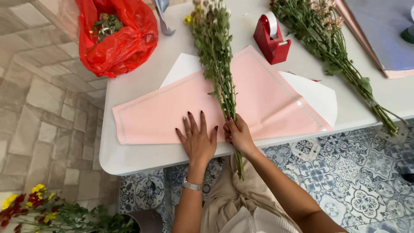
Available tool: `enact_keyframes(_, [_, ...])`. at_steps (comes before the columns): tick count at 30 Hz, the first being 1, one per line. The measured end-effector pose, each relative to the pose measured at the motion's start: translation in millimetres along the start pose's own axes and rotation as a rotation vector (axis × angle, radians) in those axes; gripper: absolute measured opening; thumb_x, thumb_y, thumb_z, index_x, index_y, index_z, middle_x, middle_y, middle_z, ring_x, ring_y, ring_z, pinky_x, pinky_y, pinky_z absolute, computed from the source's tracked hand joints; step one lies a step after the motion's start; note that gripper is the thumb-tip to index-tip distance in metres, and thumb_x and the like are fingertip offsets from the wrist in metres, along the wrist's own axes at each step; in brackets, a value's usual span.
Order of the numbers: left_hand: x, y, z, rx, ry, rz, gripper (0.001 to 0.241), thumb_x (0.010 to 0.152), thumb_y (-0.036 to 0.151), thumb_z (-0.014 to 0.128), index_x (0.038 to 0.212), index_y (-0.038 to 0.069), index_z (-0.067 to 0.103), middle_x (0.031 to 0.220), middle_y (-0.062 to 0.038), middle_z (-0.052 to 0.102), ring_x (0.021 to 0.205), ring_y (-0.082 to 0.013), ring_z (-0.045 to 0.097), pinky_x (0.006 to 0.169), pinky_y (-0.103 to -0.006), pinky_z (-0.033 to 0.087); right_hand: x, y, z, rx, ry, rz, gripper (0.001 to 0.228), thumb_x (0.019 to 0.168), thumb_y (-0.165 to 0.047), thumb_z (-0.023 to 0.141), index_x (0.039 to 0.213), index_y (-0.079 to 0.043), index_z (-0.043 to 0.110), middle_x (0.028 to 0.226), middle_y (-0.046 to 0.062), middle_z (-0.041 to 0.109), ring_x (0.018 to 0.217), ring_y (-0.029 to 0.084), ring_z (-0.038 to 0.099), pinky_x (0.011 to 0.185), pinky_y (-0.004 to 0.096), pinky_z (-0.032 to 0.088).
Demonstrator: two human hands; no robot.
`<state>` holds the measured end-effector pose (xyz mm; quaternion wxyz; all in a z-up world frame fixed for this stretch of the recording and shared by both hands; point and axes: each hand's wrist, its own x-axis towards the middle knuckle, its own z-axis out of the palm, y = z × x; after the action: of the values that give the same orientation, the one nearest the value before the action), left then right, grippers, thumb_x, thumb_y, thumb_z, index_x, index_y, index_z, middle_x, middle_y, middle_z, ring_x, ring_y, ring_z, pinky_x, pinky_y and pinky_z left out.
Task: The person wraps a floral bouquet using paper and adhesive tape, first layering and folding the paper on a table before placing the flowers, then rolling the paper around the stems and securing the wrap with tape.
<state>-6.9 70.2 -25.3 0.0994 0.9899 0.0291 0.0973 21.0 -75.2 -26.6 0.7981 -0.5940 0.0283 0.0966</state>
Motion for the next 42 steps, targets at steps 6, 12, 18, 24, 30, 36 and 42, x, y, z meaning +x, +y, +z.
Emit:
enact_keyframes(6, [-8, 14, 7, -0.001, 0.085, -0.058, 0.074, 0.101, 0.058, 0.042, 0.161, 0.015, 0.030, 0.165, -0.027, 0.022, 0.154, -0.0455, 0.013, 0.114, -0.0729, 0.001, -11, -31, 24, 0.082, -0.012, 0.004, 0.017, 0.110, -0.013, 0.035, 0.110, -0.003, 0.049, 0.071, 0.001, 0.038, 0.052, 0.008, 0.036, 0.039, 0.019, 0.031])
enact_keyframes(12, [-11, 15, 12, 0.015, 0.131, -0.067, 0.069, 0.100, 0.048, 0.047, 0.160, 0.015, 0.034, 0.165, -0.027, 0.023, 0.154, -0.0451, 0.014, 0.114, -0.0734, 0.001, -5, -29, 21, 0.218, -0.076, 0.121, 0.021, 0.109, -0.009, 0.036, 0.119, 0.004, 0.049, 0.079, 0.002, 0.042, 0.056, 0.008, 0.042, 0.041, 0.019, 0.035])
enact_keyframes(18, [-3, 24, -14, -0.068, 0.066, 0.064, 0.057, 0.102, 0.030, 0.045, 0.153, 0.005, 0.043, 0.166, -0.024, 0.024, 0.157, -0.0400, 0.013, 0.117, -0.0715, 0.002, -10, -31, 14, -0.412, 0.041, -0.165, 0.082, 0.099, -0.008, 0.058, 0.161, 0.006, 0.006, 0.149, 0.041, 0.041, 0.130, 0.050, 0.054, 0.102, 0.054, 0.052])
enact_keyframes(24, [-1, 25, -14, -0.074, -0.029, 0.044, 0.057, 0.107, 0.038, 0.035, 0.161, 0.019, 0.032, 0.169, -0.018, 0.020, 0.157, -0.0362, 0.012, 0.117, -0.0706, -0.003, 0, -37, 8, -0.689, 0.102, -0.395, 0.076, 0.095, 0.001, 0.061, 0.158, 0.014, 0.021, 0.140, 0.043, 0.050, 0.131, 0.054, 0.051, 0.104, 0.060, 0.048])
enact_keyframes(30, [-4, 25, -3, -0.058, 0.042, 0.034, 0.060, 0.106, 0.042, 0.038, 0.160, 0.017, 0.033, 0.168, -0.020, 0.022, 0.156, -0.0372, 0.014, 0.115, -0.0737, -0.002, 21, -12, 1, -0.663, 0.176, -0.578, 0.063, 0.090, 0.007, 0.063, 0.151, 0.000, 0.051, 0.163, 0.032, 0.029, 0.142, 0.053, 0.036, 0.113, 0.054, 0.041])
enact_keyframes(36, [-4, 28, -7, -0.062, 0.029, 0.029, 0.059, 0.106, 0.041, 0.037, 0.160, 0.017, 0.033, 0.168, -0.020, 0.023, 0.156, -0.0369, 0.013, 0.114, -0.0739, -0.004, 33, -11, -5, -0.755, 0.096, -0.517, 0.064, 0.087, 0.000, 0.064, 0.150, -0.002, 0.052, 0.160, 0.033, 0.032, 0.141, 0.052, 0.040, 0.115, 0.053, 0.040])
enact_keyframes(42, [-4, 29, -14, -0.063, -0.039, 0.018, 0.060, 0.107, 0.041, 0.034, 0.162, 0.019, 0.028, 0.169, -0.020, 0.018, 0.157, -0.0363, 0.010, 0.114, -0.0735, -0.005, 46, -1, -17, -1.191, 0.054, -0.522, 0.077, 0.095, -0.022, 0.065, 0.161, -0.002, 0.031, 0.160, 0.036, 0.031, 0.150, 0.054, 0.023, 0.123, 0.061, 0.016])
